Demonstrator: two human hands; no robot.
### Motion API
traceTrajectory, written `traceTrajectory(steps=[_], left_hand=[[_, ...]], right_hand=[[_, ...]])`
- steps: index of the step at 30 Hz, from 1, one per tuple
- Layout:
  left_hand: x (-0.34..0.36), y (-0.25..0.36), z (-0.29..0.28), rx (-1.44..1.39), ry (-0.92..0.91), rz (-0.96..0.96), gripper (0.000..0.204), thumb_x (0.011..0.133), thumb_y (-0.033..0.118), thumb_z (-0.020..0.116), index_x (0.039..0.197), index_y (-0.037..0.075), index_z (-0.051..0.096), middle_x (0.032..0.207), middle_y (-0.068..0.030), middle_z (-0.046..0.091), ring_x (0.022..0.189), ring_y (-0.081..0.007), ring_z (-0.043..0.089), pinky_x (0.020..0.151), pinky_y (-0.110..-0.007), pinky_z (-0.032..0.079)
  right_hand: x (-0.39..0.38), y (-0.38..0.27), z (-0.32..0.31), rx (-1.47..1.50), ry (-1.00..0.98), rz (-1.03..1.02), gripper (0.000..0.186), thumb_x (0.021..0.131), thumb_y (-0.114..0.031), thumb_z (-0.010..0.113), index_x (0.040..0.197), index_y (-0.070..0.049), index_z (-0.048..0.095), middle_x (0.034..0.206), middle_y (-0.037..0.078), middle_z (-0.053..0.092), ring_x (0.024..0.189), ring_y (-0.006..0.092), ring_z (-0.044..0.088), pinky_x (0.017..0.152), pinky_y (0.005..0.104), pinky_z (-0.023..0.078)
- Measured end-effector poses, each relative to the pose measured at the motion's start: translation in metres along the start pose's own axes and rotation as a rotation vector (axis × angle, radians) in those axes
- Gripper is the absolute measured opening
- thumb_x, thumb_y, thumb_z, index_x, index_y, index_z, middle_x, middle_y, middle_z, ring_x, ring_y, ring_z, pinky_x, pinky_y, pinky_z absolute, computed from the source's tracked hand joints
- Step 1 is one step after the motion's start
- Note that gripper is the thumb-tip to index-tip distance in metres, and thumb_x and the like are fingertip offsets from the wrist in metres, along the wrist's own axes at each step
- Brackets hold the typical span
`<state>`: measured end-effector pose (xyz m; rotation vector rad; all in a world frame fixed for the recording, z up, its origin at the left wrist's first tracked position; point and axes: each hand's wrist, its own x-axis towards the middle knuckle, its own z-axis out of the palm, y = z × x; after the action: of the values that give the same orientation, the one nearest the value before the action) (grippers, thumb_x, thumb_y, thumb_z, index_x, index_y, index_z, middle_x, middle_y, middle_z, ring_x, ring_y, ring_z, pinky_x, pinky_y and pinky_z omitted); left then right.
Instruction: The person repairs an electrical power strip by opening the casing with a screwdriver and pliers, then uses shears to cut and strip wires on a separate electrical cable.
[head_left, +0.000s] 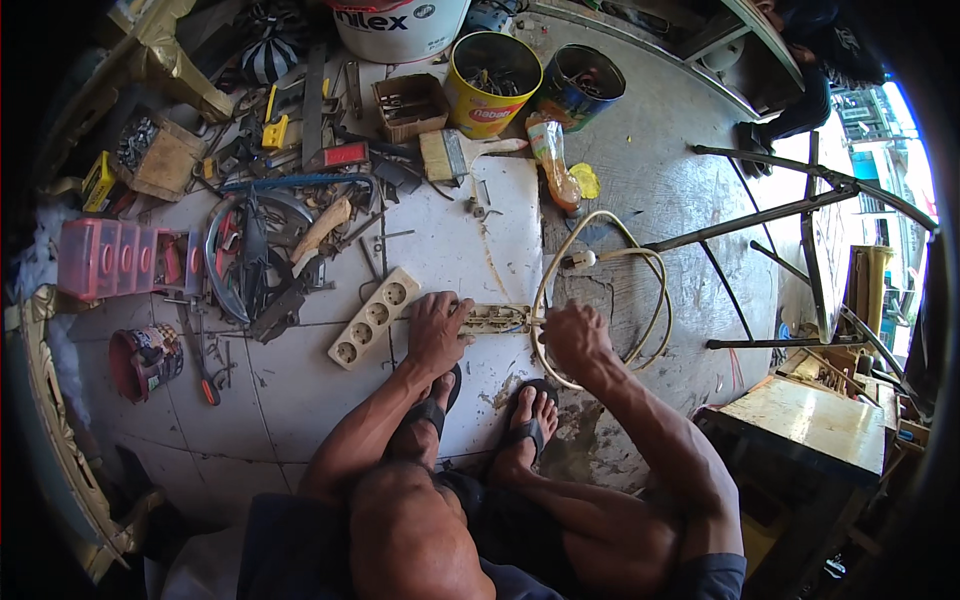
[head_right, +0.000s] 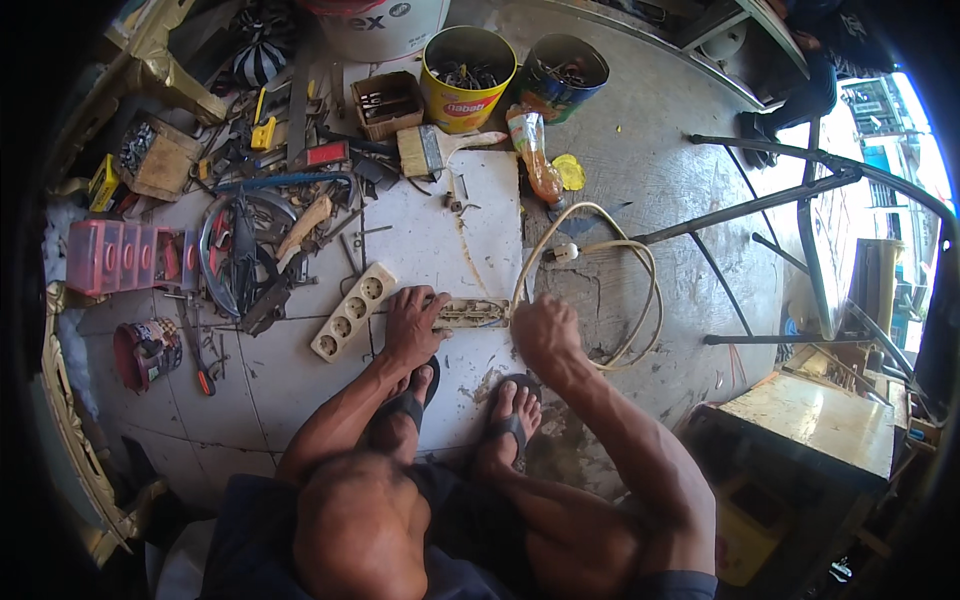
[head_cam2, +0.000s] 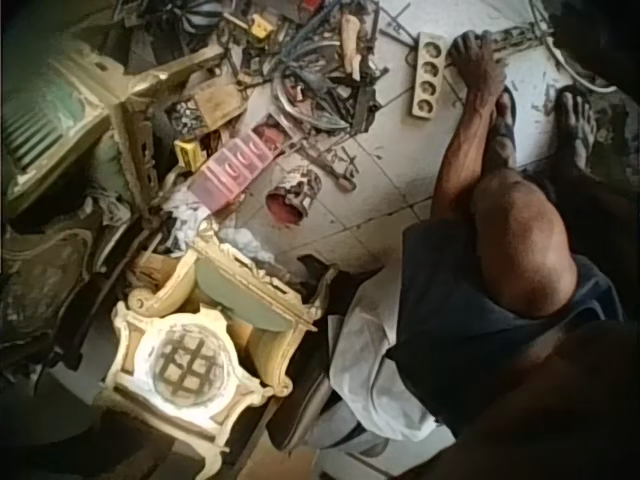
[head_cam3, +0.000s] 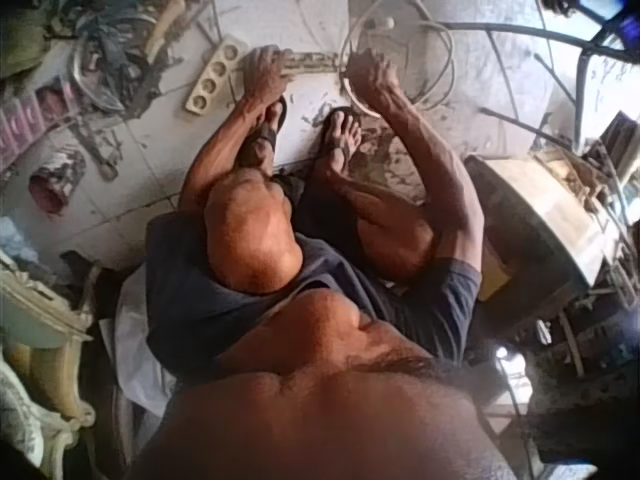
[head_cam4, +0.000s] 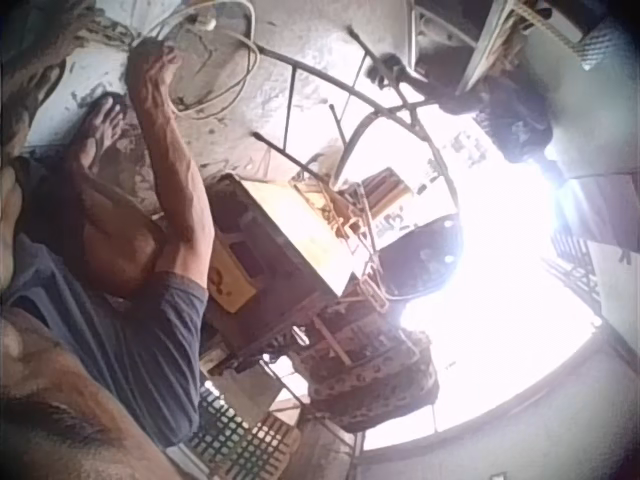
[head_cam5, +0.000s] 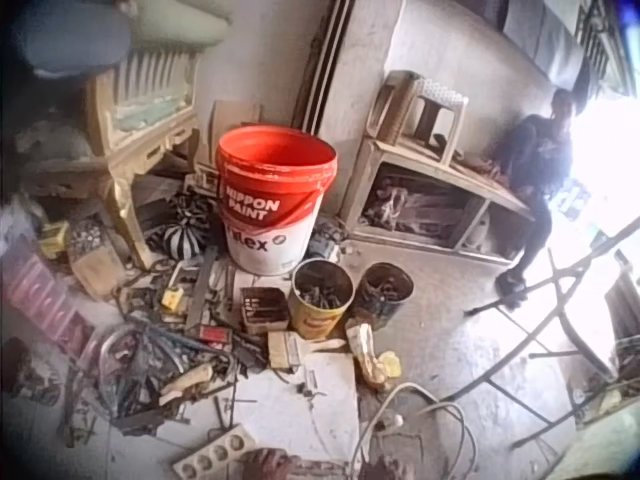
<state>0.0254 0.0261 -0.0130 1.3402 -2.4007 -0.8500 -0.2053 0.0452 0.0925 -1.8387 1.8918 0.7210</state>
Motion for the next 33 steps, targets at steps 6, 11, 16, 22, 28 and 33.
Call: traceTrajectory(steps=[6, 11, 16, 22, 28, 33], left_hand=[[0.006, 0.003, 0.01, -0.057, 0.021, 0.009, 0.064, 0.067, 0.022, 0.089, 0.125, 0.014, 0.063, 0.117, -0.0085, 0.055, 0.113, -0.0308, 0.05, 0.099, -0.047, 0.039], [0.0, -0.004, 0.006, -0.042, 0.01, 0.008, 0.062, 0.07, 0.025, 0.087, 0.126, 0.013, 0.064, 0.117, -0.008, 0.055, 0.113, -0.0306, 0.05, 0.099, -0.047, 0.039], [-0.001, -0.003, 0.006, -0.048, 0.002, 0.0, 0.063, 0.069, 0.025, 0.088, 0.126, 0.013, 0.064, 0.118, -0.0081, 0.055, 0.114, -0.0306, 0.049, 0.099, -0.047, 0.039], [-0.001, -0.003, 0.002, -0.042, 0.039, 0.035, 0.059, 0.073, 0.025, 0.086, 0.126, 0.013, 0.062, 0.115, -0.0089, 0.055, 0.112, -0.0304, 0.05, 0.097, -0.047, 0.038], [-0.001, -0.002, 0.0, -0.042, 0.037, 0.035, 0.061, 0.073, 0.027, 0.086, 0.127, 0.013, 0.062, 0.116, -0.009, 0.055, 0.112, -0.0304, 0.049, 0.096, -0.047, 0.038], [-0.001, 0.001, 0.0, -0.032, 0.012, 0.026, 0.061, 0.073, 0.028, 0.086, 0.127, 0.012, 0.063, 0.117, -0.0089, 0.054, 0.112, -0.03, 0.049, 0.097, -0.047, 0.038]], right_hand=[[-0.005, 0.009, 0.023, 0.1, 0.032, 0.013, 0.023, 0.089, -0.011, 0.056, 0.094, 0.007, 0.07, 0.096, 0.028, 0.065, 0.082, 0.0408, 0.07, 0.063, 0.0406, 0.059], [-0.02, -0.006, 0.019, -0.016, 0.133, -0.007, 0.026, 0.09, -0.011, 0.058, 0.098, 0.011, 0.068, 0.109, 0.029, 0.062, 0.083, 0.0446, 0.067, 0.069, 0.0445, 0.059], [-0.019, -0.001, -0.006, 0.14, -0.152, 0.068, 0.019, 0.088, -0.014, 0.06, 0.084, -0.007, 0.078, 0.087, 0.015, 0.076, 0.079, 0.0284, 0.076, 0.066, 0.043, 0.059], [-0.019, -0.032, -0.002, -0.154, 0.037, -0.09, 0.019, 0.09, -0.018, 0.061, 0.091, -0.005, 0.076, 0.095, 0.016, 0.074, 0.086, 0.0261, 0.074, 0.068, 0.0371, 0.057], [-0.018, -0.02, -0.003, 0.05, -0.074, 0.168, 0.023, 0.092, -0.014, 0.058, 0.099, 0.002, 0.073, 0.103, 0.018, 0.073, 0.088, 0.0384, 0.071, 0.075, 0.0449, 0.059], [-0.009, -0.018, -0.008, 0.103, -0.281, 0.013, 0.017, 0.089, -0.015, 0.062, 0.089, -0.007, 0.077, 0.093, 0.015, 0.075, 0.088, 0.0264, 0.074, 0.069, 0.0439, 0.058]])
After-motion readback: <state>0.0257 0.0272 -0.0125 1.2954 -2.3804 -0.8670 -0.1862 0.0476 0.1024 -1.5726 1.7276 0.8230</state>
